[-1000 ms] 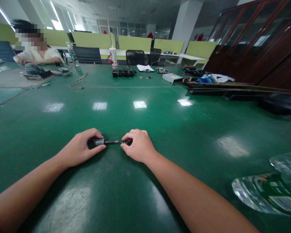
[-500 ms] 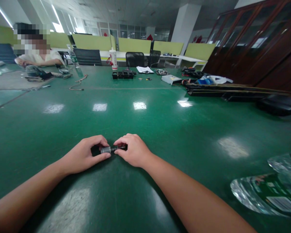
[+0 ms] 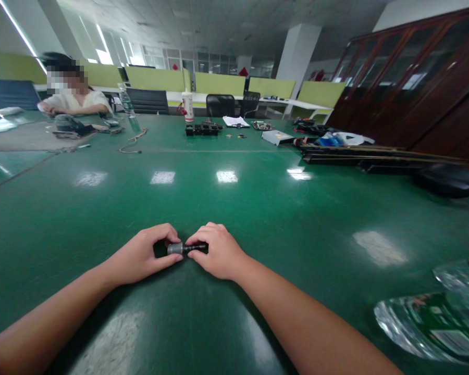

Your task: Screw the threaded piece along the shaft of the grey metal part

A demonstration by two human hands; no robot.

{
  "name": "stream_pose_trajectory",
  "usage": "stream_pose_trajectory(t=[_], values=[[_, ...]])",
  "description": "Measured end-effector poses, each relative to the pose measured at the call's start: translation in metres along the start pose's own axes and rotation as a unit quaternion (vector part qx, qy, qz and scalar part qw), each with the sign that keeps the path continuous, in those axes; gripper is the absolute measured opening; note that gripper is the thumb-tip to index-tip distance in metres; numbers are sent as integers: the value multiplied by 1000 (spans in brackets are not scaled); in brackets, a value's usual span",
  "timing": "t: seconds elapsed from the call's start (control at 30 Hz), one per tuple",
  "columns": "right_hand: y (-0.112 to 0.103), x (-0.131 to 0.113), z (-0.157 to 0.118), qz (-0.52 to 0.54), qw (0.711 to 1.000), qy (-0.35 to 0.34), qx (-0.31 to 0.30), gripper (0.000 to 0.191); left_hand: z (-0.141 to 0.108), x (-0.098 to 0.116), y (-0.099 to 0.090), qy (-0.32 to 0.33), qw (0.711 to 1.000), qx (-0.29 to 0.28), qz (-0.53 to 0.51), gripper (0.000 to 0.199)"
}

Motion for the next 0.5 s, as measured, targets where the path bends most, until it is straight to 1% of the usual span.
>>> stream_pose_trajectory(t=[0.13,0.33,0.5], values=[[1,-1,0,-4,1000,-9,-6,15,-1,2,-1,4,1000,1,-4,16],[1,-3,1,-5,1000,-4,-6,15,-1,5,-3,14,1000,8,10,15],[0,-3,1,3,1000,2,-2,12,-1,6,-3,10,1000,8,8,15]])
Point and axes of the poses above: each hand's wrist, its own z-axis towards the middle knuckle, its own y-axis out of the palm, x = y × z, the point moved 3 cm from there along z, towards the middle knuckle, and after that the axes turned 10 degrees about x, right-handed, at the moved point
